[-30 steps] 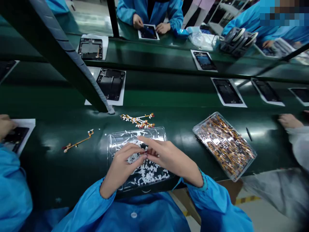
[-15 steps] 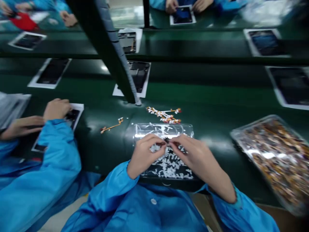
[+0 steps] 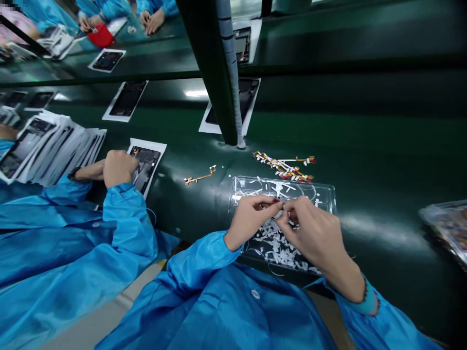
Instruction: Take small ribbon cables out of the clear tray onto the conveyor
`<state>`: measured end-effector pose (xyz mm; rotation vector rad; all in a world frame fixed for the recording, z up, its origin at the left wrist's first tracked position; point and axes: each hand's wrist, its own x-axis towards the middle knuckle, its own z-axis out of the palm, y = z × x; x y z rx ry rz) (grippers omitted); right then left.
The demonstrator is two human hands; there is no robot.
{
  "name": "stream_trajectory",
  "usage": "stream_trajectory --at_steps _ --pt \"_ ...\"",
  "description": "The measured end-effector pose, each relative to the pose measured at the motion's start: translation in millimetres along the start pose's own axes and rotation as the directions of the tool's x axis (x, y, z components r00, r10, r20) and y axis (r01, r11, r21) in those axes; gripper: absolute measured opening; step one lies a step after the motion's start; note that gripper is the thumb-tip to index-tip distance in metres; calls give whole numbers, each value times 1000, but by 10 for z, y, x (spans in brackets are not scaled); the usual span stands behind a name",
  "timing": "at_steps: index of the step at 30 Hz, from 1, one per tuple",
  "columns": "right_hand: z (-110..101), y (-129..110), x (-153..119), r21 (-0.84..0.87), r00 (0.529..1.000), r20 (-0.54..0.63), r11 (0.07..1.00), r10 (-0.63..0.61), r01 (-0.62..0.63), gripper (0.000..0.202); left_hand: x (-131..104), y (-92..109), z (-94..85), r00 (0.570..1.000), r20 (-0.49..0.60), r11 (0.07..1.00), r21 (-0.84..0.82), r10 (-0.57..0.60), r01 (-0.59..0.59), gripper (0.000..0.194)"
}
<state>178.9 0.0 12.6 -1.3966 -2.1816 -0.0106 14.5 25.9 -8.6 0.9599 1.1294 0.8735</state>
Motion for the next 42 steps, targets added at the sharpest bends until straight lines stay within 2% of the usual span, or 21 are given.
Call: stream_trajectory --at_steps 3,5,7,10,13,17,19,22,27,36,39,42 --pt "-31 73 -29 229 990 93 965 108 -127 7 1 -35 -16 997 -60 996 74 51 -47 31" --pt "-95 121 -62 237 991 115 967 72 -98 6 -3 -11 -41 998 -47 995 94 48 -44 29" --pt "-163 152 -89 205 995 99 979 -6 -14 4 -12 40 -66 999 24 996 81 31 -33 28" --pt "-224 157 -93 106 993 84 991 -86 77 18 -32 110 -91 990 141 999 51 12 -20 28" --pt "-216 128 -59 -4 984 82 987 -161 162 23 -46 124 -102 988 146 994 99 39 -54 29" --pt "-167 89 -25 -126 973 43 964 -228 232 20 -55 86 -109 973 110 949 221 203 -223 23" --pt "-145 79 -22 -183 970 44 953 -240 244 19 -62 75 -107 963 112 936 232 246 -266 18" --pt "-112 70 -11 -211 974 50 951 -219 225 18 -77 80 -102 965 117 937 235 236 -258 13" --pt "-93 47 26 -140 982 46 972 -185 190 18 -86 105 -121 968 99 948 197 232 -248 12" --pt "-99 26 27 -221 968 33 943 -249 250 13 -95 67 -122 967 66 941 224 247 -256 11" --pt "-54 11 66 -270 980 36 942 -197 200 8 -100 72 -112 967 72 937 237 246 -256 12" --pt "-77 34 90 -211 995 -21 973 -96 89 5 -104 117 -132 967 69 919 301 245 -254 13"
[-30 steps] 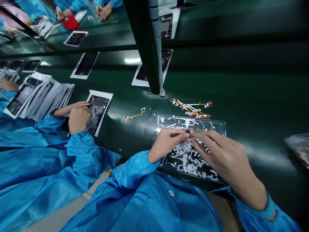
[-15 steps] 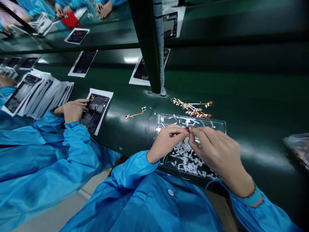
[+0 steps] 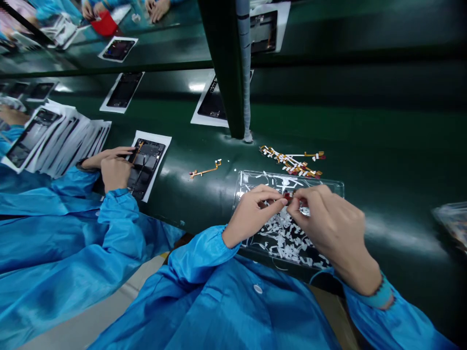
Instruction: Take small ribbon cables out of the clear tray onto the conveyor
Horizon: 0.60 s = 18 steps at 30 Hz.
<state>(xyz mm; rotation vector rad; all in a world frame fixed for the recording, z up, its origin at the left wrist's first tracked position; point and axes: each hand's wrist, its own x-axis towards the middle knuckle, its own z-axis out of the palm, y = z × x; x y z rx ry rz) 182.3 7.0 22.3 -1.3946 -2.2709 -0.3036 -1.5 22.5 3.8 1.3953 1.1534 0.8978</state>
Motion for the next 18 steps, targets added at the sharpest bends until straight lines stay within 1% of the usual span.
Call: stream_trajectory --at_steps 2,3,4,6,8,10,11,12,13,14,15,16,17,18 --pt "-62 67 -20 93 998 -12 993 67 -66 5 5 29 -43 1000 -13 999 50 19 -19 13" --pt "-104 110 -39 124 997 7 989 78 -78 4 6 44 -66 999 -20 996 80 38 -37 14" --pt "-149 153 -59 138 997 45 988 68 -73 6 4 59 -89 997 -29 991 121 66 -62 14" --pt "-230 226 -79 141 990 137 989 10 -30 16 -7 93 -130 988 -25 959 244 153 -142 13" --pt "-276 254 -28 181 979 201 984 -44 8 23 -31 136 -167 964 5 888 389 265 -246 13" --pt "-273 229 132 338 967 234 941 -103 18 31 -59 182 -216 931 52 791 513 360 -334 13" --pt "-252 199 254 444 957 251 896 -148 21 32 -72 200 -254 918 67 750 555 390 -359 13" --pt "-220 158 400 545 942 273 838 -194 15 29 -83 210 -304 911 68 727 580 406 -368 13" --pt "-176 106 563 629 925 300 777 -235 -7 24 -91 207 -369 912 53 727 586 406 -358 12" --pt "-120 44 736 690 905 339 722 -258 -53 19 -97 188 -450 921 17 759 561 389 -331 10" --pt "-50 -29 910 727 886 387 676 -257 -122 16 -104 150 -545 936 -33 822 491 351 -290 8" --pt "37 -113 1077 753 862 443 624 -244 -210 13 -114 93 -650 953 -84 898 369 290 -241 8" --pt "141 -206 1228 770 832 505 555 -229 -315 11 -131 17 -762 971 -114 961 205 211 -185 13" --pt "262 -305 1358 783 800 558 460 -220 -419 10 -156 -73 -875 985 -116 992 18 129 -128 22"
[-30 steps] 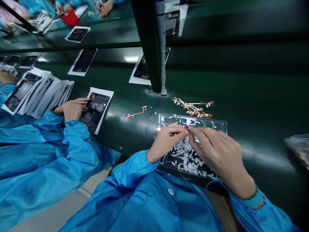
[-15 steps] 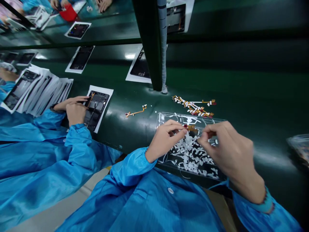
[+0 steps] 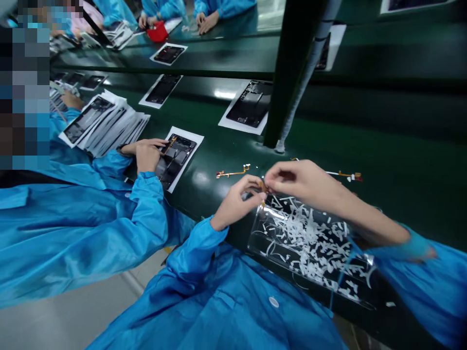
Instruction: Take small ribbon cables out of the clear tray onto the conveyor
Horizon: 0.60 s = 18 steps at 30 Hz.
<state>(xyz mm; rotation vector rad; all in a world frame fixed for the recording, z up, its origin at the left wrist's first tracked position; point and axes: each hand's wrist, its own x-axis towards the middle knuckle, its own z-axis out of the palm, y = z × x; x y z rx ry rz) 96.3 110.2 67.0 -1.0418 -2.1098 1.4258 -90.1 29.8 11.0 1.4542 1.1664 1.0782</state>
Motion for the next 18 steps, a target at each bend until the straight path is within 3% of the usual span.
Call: stream_trajectory --at_steps 2,5,7,9,12,15,18 --pt "175 56 346 230 994 31 967 103 -108 7 -83 -191 -222 989 54 953 -267 -135 145 41" --pt "486 261 703 279 983 3 944 185 -178 6 -267 -438 -509 946 20 879 -362 -325 310 60" --pt "671 408 824 239 979 -8 951 204 -196 7 -377 -547 -669 896 -74 857 -338 -437 390 69" --pt "814 513 874 191 974 -30 957 226 -216 8 -444 -614 -806 864 -166 865 -267 -475 424 74" --pt "916 559 862 96 966 -87 967 246 -237 9 -465 -655 -952 874 -322 928 -54 -365 368 64" --pt "760 533 733 -32 964 -130 971 230 -236 11 -464 -636 -992 843 -507 941 162 -180 298 37" --pt "236 565 430 -176 961 -178 955 209 -240 12 -514 -595 -890 781 -616 939 196 -106 282 22"
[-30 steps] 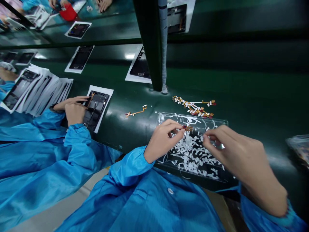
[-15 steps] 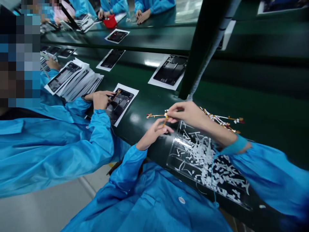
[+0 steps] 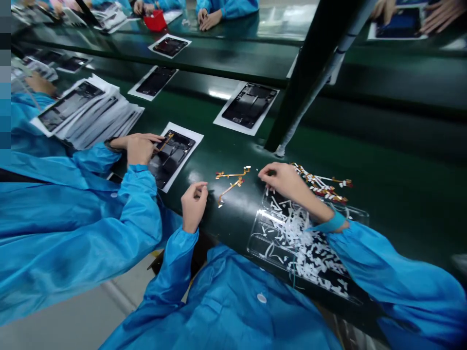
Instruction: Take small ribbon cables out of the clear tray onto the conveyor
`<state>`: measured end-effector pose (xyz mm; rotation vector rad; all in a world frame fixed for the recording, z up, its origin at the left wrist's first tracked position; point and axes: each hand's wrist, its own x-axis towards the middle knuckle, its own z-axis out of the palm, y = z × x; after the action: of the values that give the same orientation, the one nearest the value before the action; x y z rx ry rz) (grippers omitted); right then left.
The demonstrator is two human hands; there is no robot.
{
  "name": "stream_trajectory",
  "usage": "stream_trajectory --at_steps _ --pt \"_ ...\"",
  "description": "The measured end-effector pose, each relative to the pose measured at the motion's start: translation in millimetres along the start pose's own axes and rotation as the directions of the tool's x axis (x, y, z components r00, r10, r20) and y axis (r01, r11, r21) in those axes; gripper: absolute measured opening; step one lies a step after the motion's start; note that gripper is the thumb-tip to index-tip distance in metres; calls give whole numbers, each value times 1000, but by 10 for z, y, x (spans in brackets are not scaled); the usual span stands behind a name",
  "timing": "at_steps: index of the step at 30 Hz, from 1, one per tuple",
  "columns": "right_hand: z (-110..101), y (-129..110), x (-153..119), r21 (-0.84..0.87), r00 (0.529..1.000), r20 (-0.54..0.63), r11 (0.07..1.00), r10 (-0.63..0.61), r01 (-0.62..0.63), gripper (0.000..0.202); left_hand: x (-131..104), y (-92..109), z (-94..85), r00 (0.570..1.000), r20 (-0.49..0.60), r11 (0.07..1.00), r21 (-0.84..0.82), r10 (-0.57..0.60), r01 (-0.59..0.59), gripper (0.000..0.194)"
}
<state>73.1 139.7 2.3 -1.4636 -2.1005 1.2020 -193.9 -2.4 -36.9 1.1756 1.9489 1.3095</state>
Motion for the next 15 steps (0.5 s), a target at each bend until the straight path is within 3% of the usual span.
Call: stream_trajectory --at_steps 3,4,6,9,12,15 --pt "-686 389 -238 -178 995 -103 984 13 -31 21 -212 58 150 997 54 998 8 57 -58 21" --pt "-865 541 -307 -325 985 -170 945 -14 -43 24 -290 86 227 989 108 995 8 99 -101 23" --pt "-1067 831 -399 -454 986 -164 889 -23 -55 30 -428 159 404 956 224 981 -3 188 -193 25" --pt "-1011 1125 -404 -459 991 -132 888 -35 -30 38 -549 301 641 868 374 941 -46 328 -336 22" --pt "-845 1214 -321 -419 991 -126 908 -39 -17 29 -571 435 759 775 457 890 -94 437 -447 21" --pt "-832 1196 -261 -357 994 -108 934 -9 -31 21 -560 513 784 766 467 887 -104 442 -449 21"
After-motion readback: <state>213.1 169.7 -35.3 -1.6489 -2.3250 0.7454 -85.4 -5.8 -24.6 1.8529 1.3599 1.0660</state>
